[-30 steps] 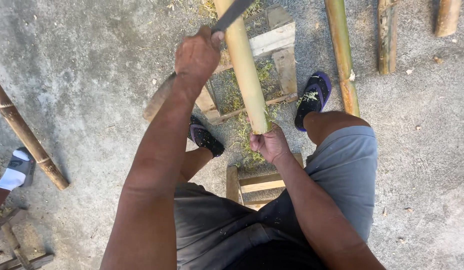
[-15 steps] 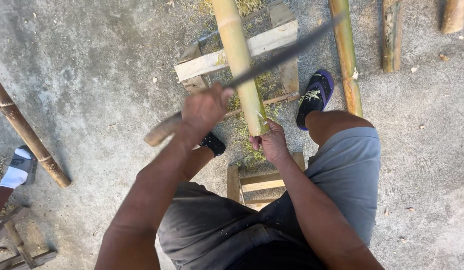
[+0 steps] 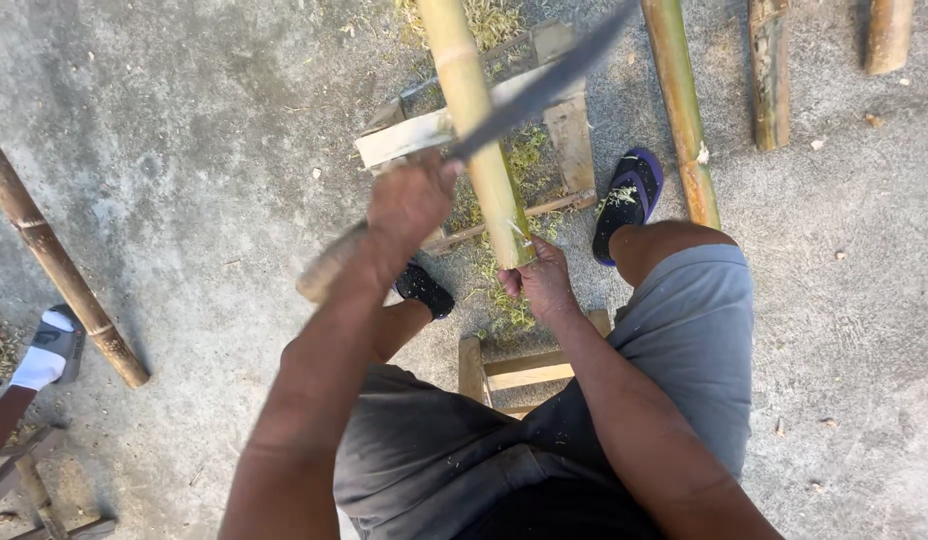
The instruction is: Smoothing and carving a bamboo pole using a machete.
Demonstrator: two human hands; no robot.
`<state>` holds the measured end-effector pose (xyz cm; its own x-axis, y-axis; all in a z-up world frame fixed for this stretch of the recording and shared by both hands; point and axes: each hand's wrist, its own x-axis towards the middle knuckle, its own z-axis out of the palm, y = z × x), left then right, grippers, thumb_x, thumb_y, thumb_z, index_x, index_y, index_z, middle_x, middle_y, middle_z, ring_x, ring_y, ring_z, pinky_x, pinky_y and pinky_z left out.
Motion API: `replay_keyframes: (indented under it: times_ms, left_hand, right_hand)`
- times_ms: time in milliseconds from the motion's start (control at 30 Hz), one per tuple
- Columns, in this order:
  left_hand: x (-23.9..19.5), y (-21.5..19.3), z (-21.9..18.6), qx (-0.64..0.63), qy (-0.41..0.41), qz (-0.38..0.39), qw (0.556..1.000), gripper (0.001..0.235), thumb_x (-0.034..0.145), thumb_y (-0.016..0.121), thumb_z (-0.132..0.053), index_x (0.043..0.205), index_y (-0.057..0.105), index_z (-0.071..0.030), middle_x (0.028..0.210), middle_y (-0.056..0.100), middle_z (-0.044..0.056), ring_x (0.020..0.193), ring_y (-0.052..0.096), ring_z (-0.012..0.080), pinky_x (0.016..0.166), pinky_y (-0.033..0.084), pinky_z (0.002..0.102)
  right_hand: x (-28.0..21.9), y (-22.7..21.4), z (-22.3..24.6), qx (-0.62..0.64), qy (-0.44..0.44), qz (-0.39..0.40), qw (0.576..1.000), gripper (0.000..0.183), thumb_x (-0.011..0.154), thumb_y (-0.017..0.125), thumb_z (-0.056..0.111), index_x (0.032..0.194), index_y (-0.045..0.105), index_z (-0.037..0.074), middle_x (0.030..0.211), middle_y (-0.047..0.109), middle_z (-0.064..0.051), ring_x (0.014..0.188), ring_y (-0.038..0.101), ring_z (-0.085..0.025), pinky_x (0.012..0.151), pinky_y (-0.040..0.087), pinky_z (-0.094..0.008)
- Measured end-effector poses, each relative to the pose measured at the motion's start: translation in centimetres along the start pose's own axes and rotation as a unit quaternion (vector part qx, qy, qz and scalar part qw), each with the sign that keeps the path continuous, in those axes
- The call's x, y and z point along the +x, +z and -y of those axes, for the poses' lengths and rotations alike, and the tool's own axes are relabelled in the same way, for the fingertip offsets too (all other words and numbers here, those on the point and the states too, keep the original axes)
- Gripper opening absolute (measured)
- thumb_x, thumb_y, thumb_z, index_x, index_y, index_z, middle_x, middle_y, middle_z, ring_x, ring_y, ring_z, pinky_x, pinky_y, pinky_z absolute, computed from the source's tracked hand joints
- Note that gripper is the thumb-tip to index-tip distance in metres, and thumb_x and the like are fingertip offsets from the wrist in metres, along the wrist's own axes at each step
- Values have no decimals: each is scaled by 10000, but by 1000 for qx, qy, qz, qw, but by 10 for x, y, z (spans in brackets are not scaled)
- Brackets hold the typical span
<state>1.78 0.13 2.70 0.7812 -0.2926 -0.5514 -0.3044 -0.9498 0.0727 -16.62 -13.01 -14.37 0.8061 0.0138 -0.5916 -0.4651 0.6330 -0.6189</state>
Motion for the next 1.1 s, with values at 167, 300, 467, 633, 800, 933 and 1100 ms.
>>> replay_keyframes:
  times_ms: [167,300,467,633,800,933,1100]
  left_hand:
    - [-54,61,-3,-113,-9,-52,992,504,1096,382,-509,1067,603,-57,591,574,66,521,607,227,469,508,415]
    - [-85,80,-10,-373,-85,-161,910,331,1033,513,-401,991,667,-111,564,568,-20,471,591,157,443,505,420]
    - [-111,92,-4,-613,-124,-203,754,313,1062,592,-311,871,631,-66,578,509,-18,470,482,106,407,420,345]
    - [-107,121,1,-638,-180,-177,727,310,1021,611,-311,811,585,-84,525,497,-21,403,475,68,345,415,292]
    - [-106,116,-13,-625,-139,-203,741,379,1040,651,-306,767,575,-54,510,462,-23,401,437,73,349,376,294]
    - [-107,91,-31,-696,-136,-166,685,321,1033,604,-297,795,584,-83,502,464,-13,366,425,93,319,355,296]
    - [-113,104,-37,-759,-112,-184,614,287,1036,579,-297,844,550,-87,514,476,9,346,426,105,307,361,281]
  right_hand:
    - [-15,11,16,-176,-96,-56,978,312,987,634,56,1296,670,38,831,722,-69,580,603,-87,469,487,-234]
    - [-27,9,23,-476,-420,-112,764,486,1000,715,73,1470,592,84,1047,739,-107,858,746,-136,699,555,-241]
    - [-7,-16,-12,-225,-217,-50,949,350,1020,675,103,1360,613,52,927,711,-72,696,646,-144,578,520,-262]
    - [-10,-14,7,40,9,23,999,321,1006,611,273,1256,646,75,780,684,-61,601,614,-158,512,505,-303]
    - [-11,-11,15,138,80,105,982,455,990,611,376,1360,597,113,841,711,-60,730,668,-182,659,557,-344]
    - [-1,-19,-5,175,89,136,971,498,977,620,401,1363,574,89,904,737,-92,765,699,-208,684,579,-356]
    - [-8,-17,-6,185,105,175,961,533,1012,614,395,1426,566,63,934,736,-101,780,716,-210,705,588,-354]
